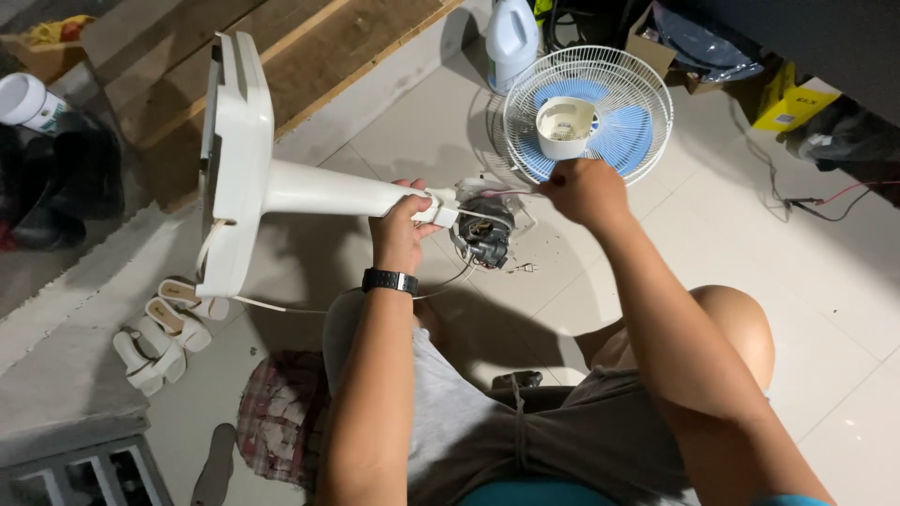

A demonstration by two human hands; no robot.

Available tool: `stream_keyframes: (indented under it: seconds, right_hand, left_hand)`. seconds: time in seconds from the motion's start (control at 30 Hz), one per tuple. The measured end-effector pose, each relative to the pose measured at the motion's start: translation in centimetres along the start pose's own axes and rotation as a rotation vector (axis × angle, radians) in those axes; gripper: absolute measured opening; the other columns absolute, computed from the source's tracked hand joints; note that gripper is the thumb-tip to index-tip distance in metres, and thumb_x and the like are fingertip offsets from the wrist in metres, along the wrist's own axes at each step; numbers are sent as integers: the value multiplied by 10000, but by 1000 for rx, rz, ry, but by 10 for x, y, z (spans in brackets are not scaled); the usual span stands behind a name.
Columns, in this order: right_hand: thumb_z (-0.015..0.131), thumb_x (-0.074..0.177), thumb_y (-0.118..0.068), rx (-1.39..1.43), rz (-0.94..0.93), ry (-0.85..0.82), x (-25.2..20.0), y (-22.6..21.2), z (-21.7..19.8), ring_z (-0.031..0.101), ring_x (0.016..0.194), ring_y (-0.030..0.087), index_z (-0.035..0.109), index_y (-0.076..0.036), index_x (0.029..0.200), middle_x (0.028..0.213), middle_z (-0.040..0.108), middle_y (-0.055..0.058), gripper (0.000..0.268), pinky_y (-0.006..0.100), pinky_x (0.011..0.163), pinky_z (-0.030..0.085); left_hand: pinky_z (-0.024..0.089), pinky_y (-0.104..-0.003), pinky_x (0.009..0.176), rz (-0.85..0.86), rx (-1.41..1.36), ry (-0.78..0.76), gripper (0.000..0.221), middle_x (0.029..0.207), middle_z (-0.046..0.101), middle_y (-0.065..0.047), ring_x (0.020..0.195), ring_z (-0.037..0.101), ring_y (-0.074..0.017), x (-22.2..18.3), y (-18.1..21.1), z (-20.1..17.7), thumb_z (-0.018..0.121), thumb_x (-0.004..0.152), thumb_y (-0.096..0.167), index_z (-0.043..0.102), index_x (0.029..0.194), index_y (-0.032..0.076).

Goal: Disassembling an electric fan by removing the motor housing and cleaning the internal components with a brush.

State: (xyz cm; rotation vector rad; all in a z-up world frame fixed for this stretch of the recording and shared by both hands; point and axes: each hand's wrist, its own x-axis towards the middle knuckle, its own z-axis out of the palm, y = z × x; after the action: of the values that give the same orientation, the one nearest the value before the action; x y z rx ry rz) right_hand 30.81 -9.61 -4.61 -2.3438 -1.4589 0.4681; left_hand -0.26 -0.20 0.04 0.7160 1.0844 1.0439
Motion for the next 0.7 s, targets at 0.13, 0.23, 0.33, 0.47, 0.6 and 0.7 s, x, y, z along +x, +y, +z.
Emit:
stream_keyframes:
  seconds: [0.13, 0.23, 0.33, 0.47, 0.6, 0.7]
  right_hand:
    - [829, 1047, -437, 50, -72, -11, -7, -20, 14, 848, 1043, 481, 899, -238, 1201, 1039, 871, 175, 261, 598, 881, 692]
    - [799, 1070, -417, 119, 6, -145, 5, 15, 11, 808, 1183, 552, 894, -162, 1250, 1152, 866, 284, 326, 630, 1016, 657]
    - [781, 1035, -422, -233, 97, -48, 16, 53, 5, 877, 1025, 419, 921, -263, 1161, 981, 877, 132, 247, 549, 875, 700]
    - [797, 1098, -395, 124, 21, 52, -1, 6, 14, 834, 1074, 522, 894, -201, 1254, 1041, 864, 242, 268, 619, 911, 674]
    - [795, 1099, -328, 225, -26, -73, -11, -19, 44, 834, 1119, 526, 882, -143, 1263, 1096, 875, 251, 262, 624, 974, 666]
    - [777, 1060, -419, 126, -5, -103, -8, 0, 13, 835, 1097, 504, 889, -196, 1177, 1056, 879, 201, 275, 617, 960, 676]
  left_hand:
    - [575, -877, 1076, 38, 20, -21, 674, 1487, 775, -171, 1445, 633, -479, 7, -14, 0, 849, 829, -58, 612, 1448, 65]
    - [599, -858, 1066, 84, 76, -26, 670, 1502, 769, -180, 1456, 636, -483, 7, -14, -4, 850, 837, -53, 602, 1449, 60]
    - [631, -810, 1068, 151, 145, -39, 650, 1535, 743, -169, 1474, 623, -452, 10, -14, -10, 852, 851, -24, 594, 1440, 73]
    - [676, -670, 1018, 244, 246, -84, 640, 1539, 734, -122, 1463, 625, -377, 14, -19, -12, 868, 839, -10, 616, 1413, 118]
    - [680, -469, 965, 318, 342, -171, 618, 1502, 746, -56, 1420, 628, -279, 7, -20, -10, 897, 849, 14, 636, 1394, 148]
    - [657, -474, 996, 399, 373, -206, 605, 1498, 740, -98, 1450, 595, -284, 12, -20, -15, 897, 846, -25, 660, 1386, 108]
